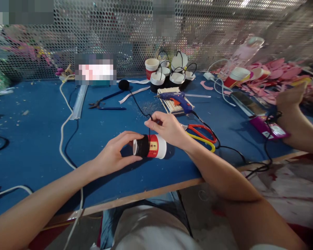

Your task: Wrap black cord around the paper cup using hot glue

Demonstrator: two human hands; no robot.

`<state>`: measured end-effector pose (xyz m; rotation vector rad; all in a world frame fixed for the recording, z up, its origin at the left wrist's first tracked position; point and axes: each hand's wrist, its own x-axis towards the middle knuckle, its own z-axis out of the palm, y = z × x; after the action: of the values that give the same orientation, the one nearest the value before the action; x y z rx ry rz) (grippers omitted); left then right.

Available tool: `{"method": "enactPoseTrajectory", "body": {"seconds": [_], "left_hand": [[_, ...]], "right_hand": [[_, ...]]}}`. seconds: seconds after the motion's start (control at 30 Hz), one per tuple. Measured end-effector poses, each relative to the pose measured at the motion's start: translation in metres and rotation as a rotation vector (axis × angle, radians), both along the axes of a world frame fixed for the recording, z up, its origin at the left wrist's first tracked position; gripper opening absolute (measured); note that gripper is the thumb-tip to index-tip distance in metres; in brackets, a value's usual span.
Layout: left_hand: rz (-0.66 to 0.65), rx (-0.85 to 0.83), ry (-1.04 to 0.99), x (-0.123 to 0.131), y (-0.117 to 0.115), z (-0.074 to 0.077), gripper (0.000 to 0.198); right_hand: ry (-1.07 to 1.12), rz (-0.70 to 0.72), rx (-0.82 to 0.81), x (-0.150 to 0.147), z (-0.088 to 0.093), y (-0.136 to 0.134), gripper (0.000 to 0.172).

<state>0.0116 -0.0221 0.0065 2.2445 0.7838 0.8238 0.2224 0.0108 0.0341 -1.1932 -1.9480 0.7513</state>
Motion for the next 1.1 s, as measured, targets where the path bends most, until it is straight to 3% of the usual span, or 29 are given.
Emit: {"method": "enactPoseTrajectory", "body": {"seconds": [0.17,0.4,0.5,0.63,0.77,0.87,1.1], "left_hand": [[-0.012,0.057,0.041,0.000,0.000,0.002,0.047],[0.014,0.077,0.103,0.000,-0.001,0.003,0.039],[0.015,0.068,0.100,0.001,-0.002,0.005,0.046],[0.052,-0.123,0.004,0.001,-0.003,0.004,0.060],[0.084,-0.375,-0.020,0.001,-0.004,0.001,0.051],[0.079,-0.445,-0.022,0.001,-0.004,0.001,0.045],[0.084,-0.233,-0.052,0.002,-0.004,0.000,0.047]], "right_hand": [[-0.019,-0.008,0.054,-0.002,0.000,-0.002,0.032],[-0.090,0.000,-0.003,-0.006,-0.003,-0.003,0.030],[-0.125,-0.006,-0.001,-0.008,-0.004,-0.004,0.030],[-0.140,-0.002,0.029,-0.009,-0.007,-0.007,0.029],[-0.143,-0.001,0.039,-0.010,-0.007,-0.010,0.028],[-0.130,0.007,0.011,-0.011,-0.004,-0.012,0.028],[-0.028,0.028,-0.038,-0.007,0.003,-0.011,0.025]]}}
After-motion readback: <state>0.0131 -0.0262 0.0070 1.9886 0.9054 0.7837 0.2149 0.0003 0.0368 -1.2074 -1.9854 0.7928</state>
